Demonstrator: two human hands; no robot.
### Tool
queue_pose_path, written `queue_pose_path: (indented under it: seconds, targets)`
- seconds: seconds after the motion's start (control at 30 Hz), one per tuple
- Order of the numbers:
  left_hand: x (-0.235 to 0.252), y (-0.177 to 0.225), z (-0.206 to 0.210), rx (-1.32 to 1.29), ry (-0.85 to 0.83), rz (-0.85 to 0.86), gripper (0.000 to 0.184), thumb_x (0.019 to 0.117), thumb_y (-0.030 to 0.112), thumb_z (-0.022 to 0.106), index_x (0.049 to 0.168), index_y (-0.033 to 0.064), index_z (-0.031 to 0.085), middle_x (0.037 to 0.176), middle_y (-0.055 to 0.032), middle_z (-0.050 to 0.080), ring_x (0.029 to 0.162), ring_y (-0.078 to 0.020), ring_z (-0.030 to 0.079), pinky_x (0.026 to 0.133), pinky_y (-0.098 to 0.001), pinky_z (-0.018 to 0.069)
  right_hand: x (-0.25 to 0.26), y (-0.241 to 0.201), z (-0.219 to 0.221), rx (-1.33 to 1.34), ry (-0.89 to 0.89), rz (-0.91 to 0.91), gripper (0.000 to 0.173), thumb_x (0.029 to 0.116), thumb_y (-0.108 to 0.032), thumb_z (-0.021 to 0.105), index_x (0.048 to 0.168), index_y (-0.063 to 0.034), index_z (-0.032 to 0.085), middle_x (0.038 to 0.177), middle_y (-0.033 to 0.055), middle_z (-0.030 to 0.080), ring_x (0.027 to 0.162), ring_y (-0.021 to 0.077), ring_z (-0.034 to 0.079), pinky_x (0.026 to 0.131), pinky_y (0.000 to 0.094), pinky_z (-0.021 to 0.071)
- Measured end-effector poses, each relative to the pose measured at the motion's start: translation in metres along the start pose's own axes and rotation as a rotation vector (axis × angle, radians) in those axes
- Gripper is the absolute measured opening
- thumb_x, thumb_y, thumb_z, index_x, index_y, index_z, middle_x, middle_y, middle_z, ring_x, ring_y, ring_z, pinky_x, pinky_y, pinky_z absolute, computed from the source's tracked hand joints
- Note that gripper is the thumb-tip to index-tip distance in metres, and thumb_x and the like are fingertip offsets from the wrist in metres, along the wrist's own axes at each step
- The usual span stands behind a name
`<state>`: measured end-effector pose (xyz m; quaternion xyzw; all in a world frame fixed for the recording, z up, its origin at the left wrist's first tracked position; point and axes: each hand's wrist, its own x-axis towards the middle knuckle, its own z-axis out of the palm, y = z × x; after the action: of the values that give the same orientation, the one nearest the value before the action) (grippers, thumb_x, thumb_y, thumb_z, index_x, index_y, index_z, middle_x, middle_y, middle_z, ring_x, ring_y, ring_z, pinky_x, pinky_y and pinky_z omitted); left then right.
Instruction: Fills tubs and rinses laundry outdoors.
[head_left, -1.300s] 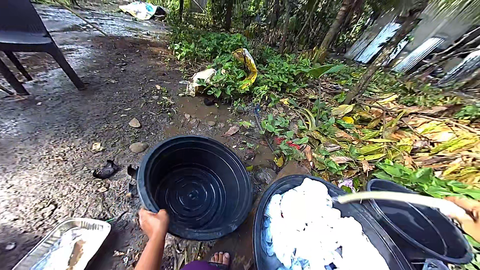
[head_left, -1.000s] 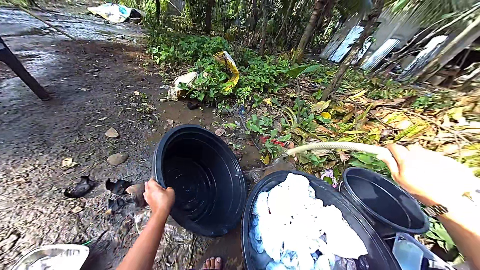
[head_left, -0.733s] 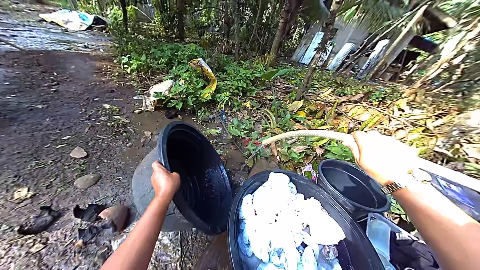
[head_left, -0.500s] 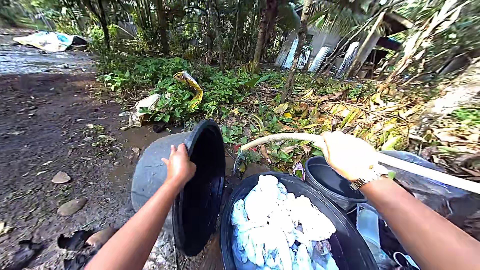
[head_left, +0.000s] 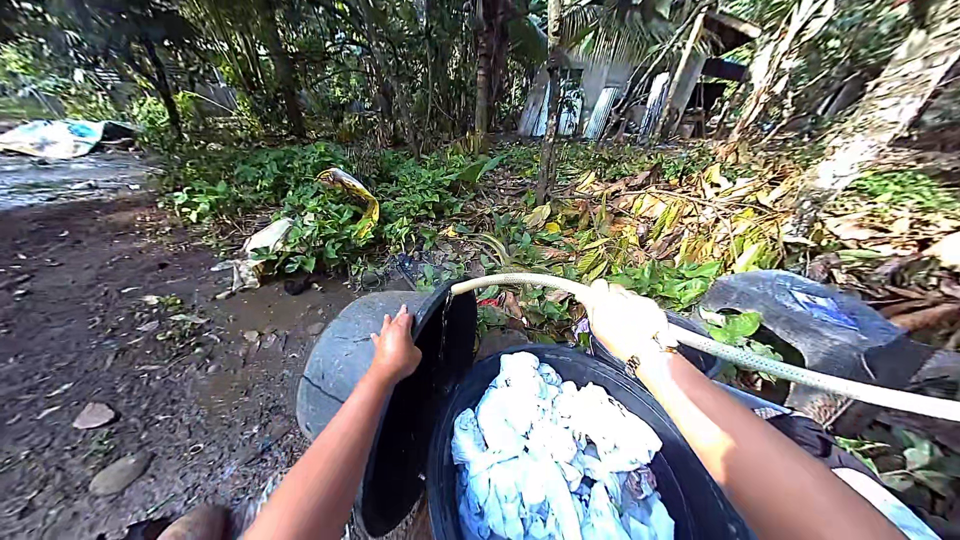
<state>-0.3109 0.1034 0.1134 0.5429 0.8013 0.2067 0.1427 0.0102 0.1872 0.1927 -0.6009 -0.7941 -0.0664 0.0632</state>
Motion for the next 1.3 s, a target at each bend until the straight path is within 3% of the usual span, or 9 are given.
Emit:
queue_pose_path:
  seconds: [0.13,0.2,0.43,0.57,0.63,0.73,1.0,1.17,1.3]
  targets:
    - [0.003,-0.021,0.013,0.028,0.013,-0.042,0.068,0.0820,-0.006,0.065,0.148,-0.0019,0.048,0.163,-0.0188,0.037,0.155,-0.0419,0.023,0.117,-0.0755,0.0151,0.005,0.000,0.013,-0.032,-0.115,-0.013,0.051,0.1123,-0.037,0.038,0.145,0.0001,0.051,0.125,0.0280,0.066,0.116,0.0456,0.066,0.092,0.0591,0.0517]
    - [0.003,-0.035,0.008,0.042,0.027,-0.055,0.066,0.0828,-0.006,0.065,0.147,-0.0006,0.050,0.163,-0.0173,0.037,0.155,-0.0420,0.022,0.117,-0.0762,0.0132,0.005,-0.002,0.019,-0.057,-0.174,-0.030,0.048,0.1124,-0.036,0.039,0.137,0.0034,0.053,0.124,0.0292,0.065,0.116,0.0463,0.065,0.091,0.0591,0.0515]
    - [0.003,-0.057,0.002,0.076,0.050,-0.080,0.067,0.0821,-0.004,0.066,0.147,-0.0012,0.049,0.155,-0.0204,0.047,0.150,-0.0417,0.032,0.120,-0.0672,0.0212,0.004,-0.016,0.043,-0.100,-0.344,-0.074,0.049,0.1103,-0.032,0.046,0.141,0.0064,0.048,0.133,0.0310,0.059,0.122,0.0465,0.062,0.097,0.0590,0.0498]
    - [0.002,-0.059,0.002,0.097,0.046,-0.072,0.065,0.0818,-0.001,0.067,0.145,-0.0009,0.051,0.151,-0.0215,0.051,0.149,-0.0414,0.035,0.120,-0.0646,0.0236,-0.001,-0.023,0.053,-0.115,-0.424,-0.100,0.054,0.1085,-0.036,0.050,0.147,0.0024,0.046,0.137,0.0312,0.056,0.123,0.0475,0.060,0.098,0.0601,0.0493]
    - [0.002,-0.059,0.004,0.106,0.047,-0.063,0.065,0.0820,0.001,0.068,0.145,-0.0007,0.051,0.150,-0.0223,0.051,0.148,-0.0411,0.036,0.121,-0.0631,0.0246,-0.001,-0.026,0.055,-0.152,-0.495,-0.153,0.058,0.1056,-0.042,0.056,0.146,-0.0008,0.050,0.137,0.0308,0.057,0.123,0.0485,0.060,0.098,0.0621,0.0491]
    - [0.000,-0.057,0.006,0.116,0.042,-0.054,0.066,0.0818,0.001,0.068,0.145,-0.0007,0.051,0.151,-0.0212,0.050,0.150,-0.0399,0.034,0.122,-0.0617,0.0240,-0.002,-0.038,0.059,-0.224,-0.562,-0.219,0.053,0.1069,-0.042,0.053,0.138,0.0005,0.057,0.134,0.0287,0.061,0.125,0.0467,0.060,0.100,0.0621,0.0480]
    - [-0.002,-0.076,0.001,0.136,0.067,-0.047,0.063,0.0811,0.001,0.068,0.143,0.0003,0.053,0.152,-0.0191,0.050,0.148,-0.0372,0.036,0.122,-0.0560,0.0269,-0.002,-0.055,0.030,-0.133,-0.325,-0.131,0.055,0.1112,-0.046,0.037,0.143,-0.0036,0.050,0.126,0.0266,0.066,0.117,0.0440,0.066,0.093,0.0584,0.0525]
    - [0.000,-0.081,0.000,0.136,0.067,-0.048,0.063,0.0814,0.003,0.068,0.143,0.0003,0.053,0.152,-0.0187,0.049,0.148,-0.0375,0.036,0.121,-0.0551,0.0279,0.009,-0.058,0.014,-0.068,-0.177,-0.033,0.053,0.1117,-0.044,0.038,0.142,-0.0026,0.050,0.122,0.0279,0.067,0.114,0.0457,0.067,0.092,0.0589,0.0525]
    - [-0.001,-0.078,0.002,0.129,0.072,-0.040,0.062,0.0814,0.003,0.068,0.141,0.0005,0.055,0.150,-0.0183,0.051,0.148,-0.0372,0.037,0.121,-0.0545,0.0284,0.022,-0.062,0.010,-0.065,-0.165,0.047,0.051,0.1119,-0.042,0.038,0.142,-0.0031,0.051,0.125,0.0276,0.067,0.117,0.0447,0.066,0.094,0.0586,0.0515]
